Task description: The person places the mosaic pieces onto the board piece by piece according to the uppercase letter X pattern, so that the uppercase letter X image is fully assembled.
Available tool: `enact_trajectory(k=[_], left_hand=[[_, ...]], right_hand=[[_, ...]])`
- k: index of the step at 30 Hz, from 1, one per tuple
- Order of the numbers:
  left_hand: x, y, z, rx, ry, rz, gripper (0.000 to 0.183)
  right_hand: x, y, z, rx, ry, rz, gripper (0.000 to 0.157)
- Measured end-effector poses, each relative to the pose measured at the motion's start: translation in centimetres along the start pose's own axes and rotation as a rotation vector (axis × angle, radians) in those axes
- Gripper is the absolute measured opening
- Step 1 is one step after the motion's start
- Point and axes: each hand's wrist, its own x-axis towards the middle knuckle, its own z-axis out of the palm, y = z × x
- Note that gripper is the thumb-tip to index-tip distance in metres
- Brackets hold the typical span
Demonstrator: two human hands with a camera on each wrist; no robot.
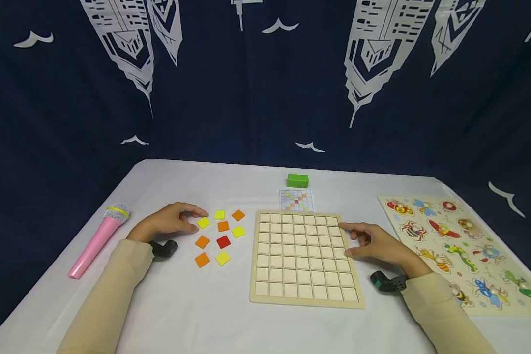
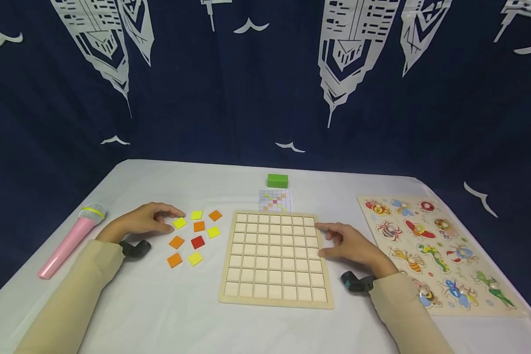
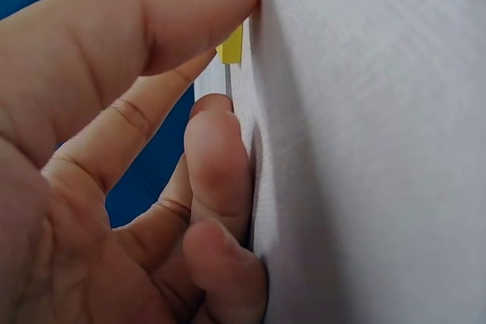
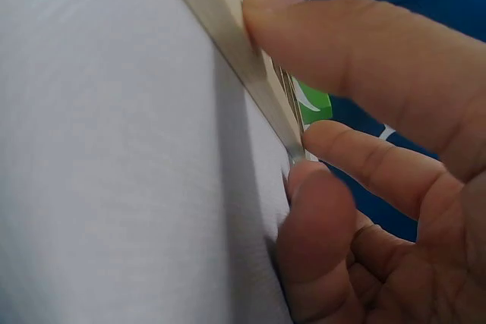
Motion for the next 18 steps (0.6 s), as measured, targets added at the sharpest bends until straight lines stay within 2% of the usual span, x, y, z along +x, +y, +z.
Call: enact_trajectory(k=[8,13,18], left_hand=[[0.13,-0.13,-0.10,0.001,0.013,-0.009,0.044],[0.13,-0.15,-0.10,-0.007,0.024,-0.037,0.042],[0.10,-0.50,0.02,-0.020,0.055,-0.053,0.038]], right_hand=[[0.05,-0.20,-0.08,-0.026,0.007,0.017,0.072],[0.04,-0.20,-0.05,-0.016,0.005,0.022,0.071],[0.07,-0.12,0.02,-0.025,0.001,0.024,0.071]])
